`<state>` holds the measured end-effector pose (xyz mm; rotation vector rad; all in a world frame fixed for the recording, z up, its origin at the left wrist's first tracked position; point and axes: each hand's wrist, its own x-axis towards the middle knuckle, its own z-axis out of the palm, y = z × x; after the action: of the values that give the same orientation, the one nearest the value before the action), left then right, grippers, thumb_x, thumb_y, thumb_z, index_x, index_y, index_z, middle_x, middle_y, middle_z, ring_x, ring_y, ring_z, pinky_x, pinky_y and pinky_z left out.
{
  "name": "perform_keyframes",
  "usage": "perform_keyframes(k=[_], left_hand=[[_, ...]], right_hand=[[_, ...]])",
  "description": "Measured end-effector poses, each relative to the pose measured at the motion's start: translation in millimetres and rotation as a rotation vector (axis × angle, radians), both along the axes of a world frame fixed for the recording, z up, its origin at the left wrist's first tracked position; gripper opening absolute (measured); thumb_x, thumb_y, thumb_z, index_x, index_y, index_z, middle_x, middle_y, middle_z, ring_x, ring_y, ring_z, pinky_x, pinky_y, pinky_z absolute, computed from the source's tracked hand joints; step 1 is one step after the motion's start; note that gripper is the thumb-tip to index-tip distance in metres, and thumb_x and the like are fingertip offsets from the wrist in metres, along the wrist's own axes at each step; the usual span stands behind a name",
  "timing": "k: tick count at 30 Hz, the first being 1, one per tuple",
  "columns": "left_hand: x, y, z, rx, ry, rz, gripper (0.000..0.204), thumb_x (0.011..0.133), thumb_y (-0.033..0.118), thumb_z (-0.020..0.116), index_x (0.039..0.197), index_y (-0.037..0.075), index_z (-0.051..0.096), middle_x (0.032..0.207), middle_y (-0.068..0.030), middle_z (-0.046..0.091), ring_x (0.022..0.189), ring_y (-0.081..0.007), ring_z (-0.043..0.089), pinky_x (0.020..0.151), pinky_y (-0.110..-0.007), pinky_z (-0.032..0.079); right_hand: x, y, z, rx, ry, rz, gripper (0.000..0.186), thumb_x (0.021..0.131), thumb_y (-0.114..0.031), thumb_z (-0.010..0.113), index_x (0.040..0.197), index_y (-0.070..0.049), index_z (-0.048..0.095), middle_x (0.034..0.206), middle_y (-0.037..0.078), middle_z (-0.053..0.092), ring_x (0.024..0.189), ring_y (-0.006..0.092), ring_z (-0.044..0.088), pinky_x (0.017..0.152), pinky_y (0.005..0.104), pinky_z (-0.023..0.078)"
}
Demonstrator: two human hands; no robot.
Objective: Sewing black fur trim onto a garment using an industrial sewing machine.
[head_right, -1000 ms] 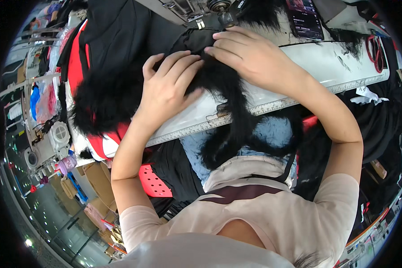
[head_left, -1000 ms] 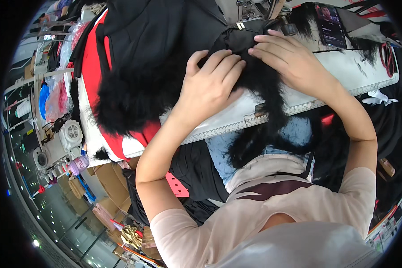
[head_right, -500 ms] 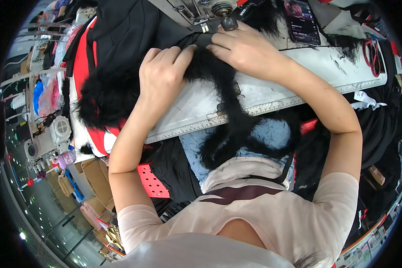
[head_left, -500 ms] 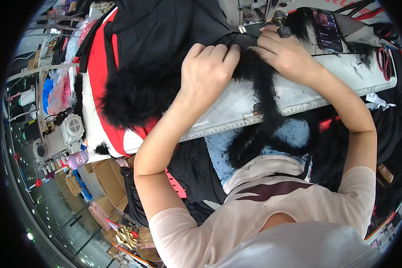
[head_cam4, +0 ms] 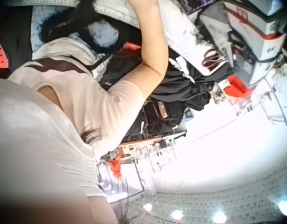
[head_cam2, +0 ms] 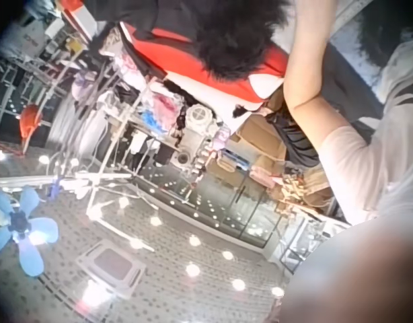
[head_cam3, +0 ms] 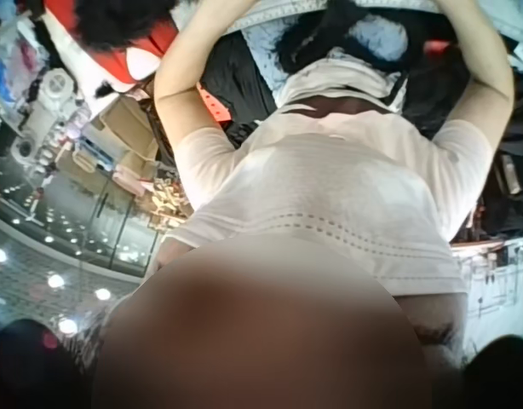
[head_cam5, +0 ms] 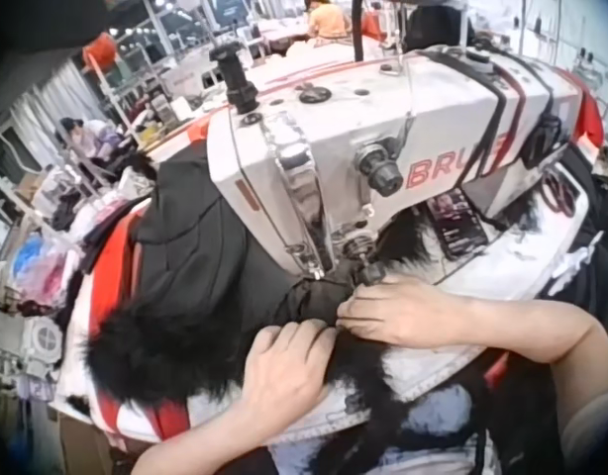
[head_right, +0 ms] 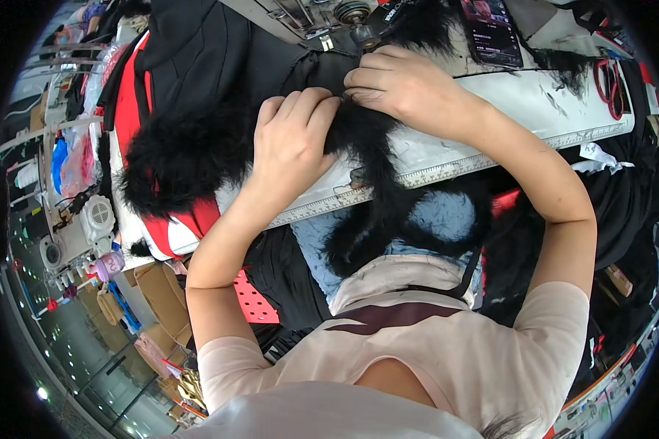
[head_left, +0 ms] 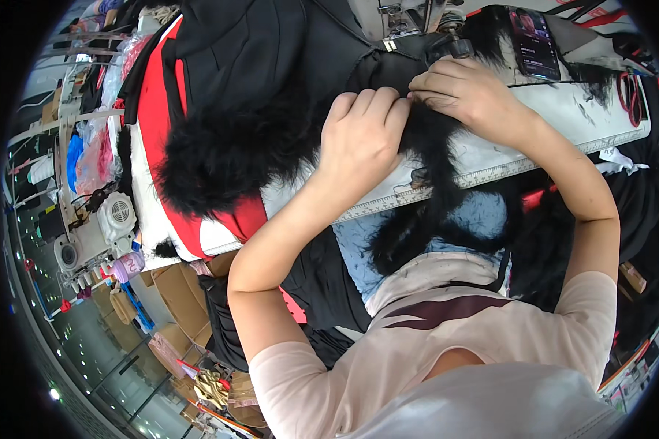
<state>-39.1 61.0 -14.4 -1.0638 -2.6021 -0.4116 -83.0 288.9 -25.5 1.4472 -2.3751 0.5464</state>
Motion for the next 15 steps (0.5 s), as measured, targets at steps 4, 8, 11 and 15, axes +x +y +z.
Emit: perform_keyframes(k=[4, 8, 11, 15], left_hand=[[8, -7, -7, -0.083, 0.056, 0.014, 0.016, 0.078, 0.01, 0.06, 0.093, 0.006, 0.065, 0.111, -0.0068, 0.065, 0.099, -0.0213, 0.062, 0.088, -0.034, 0.043], [-5, -14, -4, -0.067, 0.173, -0.065, 0.019, 0.076, 0.011, 0.063, 0.094, 0.006, 0.065, 0.124, -0.011, 0.065, 0.107, -0.0226, 0.064, 0.091, -0.035, 0.045], [-9, -17, 0, -0.035, 0.019, -0.101, 0.02, 0.078, 0.011, 0.067, 0.097, 0.005, 0.067, 0.126, -0.0129, 0.067, 0.108, -0.0238, 0.066, 0.092, -0.037, 0.047], [-16, -14, 5, 0.178, -0.132, 0.0, 0.02, 0.091, 0.011, 0.067, 0.109, 0.003, 0.068, 0.119, -0.0086, 0.071, 0.099, -0.0236, 0.068, 0.088, -0.034, 0.046]], right_hand=[[2, 2, 1, 0.0, -0.06, 0.011, 0.024, 0.083, -0.013, 0.065, 0.105, -0.004, 0.072, 0.111, 0.005, 0.069, 0.103, 0.0254, 0.063, 0.088, 0.0383, 0.049], [4, 3, 1, 0.054, 0.036, 0.017, 0.03, 0.083, -0.014, 0.063, 0.11, -0.007, 0.071, 0.115, 0.006, 0.068, 0.109, 0.026, 0.062, 0.098, 0.0401, 0.048], [5, 3, -1, 0.067, 0.035, 0.011, 0.033, 0.082, -0.014, 0.062, 0.114, -0.008, 0.07, 0.117, 0.006, 0.067, 0.111, 0.026, 0.061, 0.1, 0.0403, 0.047], [5, 2, 5, 0.146, 0.068, 0.019, 0.035, 0.082, -0.015, 0.06, 0.116, -0.008, 0.069, 0.117, 0.004, 0.066, 0.112, 0.0249, 0.06, 0.101, 0.038, 0.047]])
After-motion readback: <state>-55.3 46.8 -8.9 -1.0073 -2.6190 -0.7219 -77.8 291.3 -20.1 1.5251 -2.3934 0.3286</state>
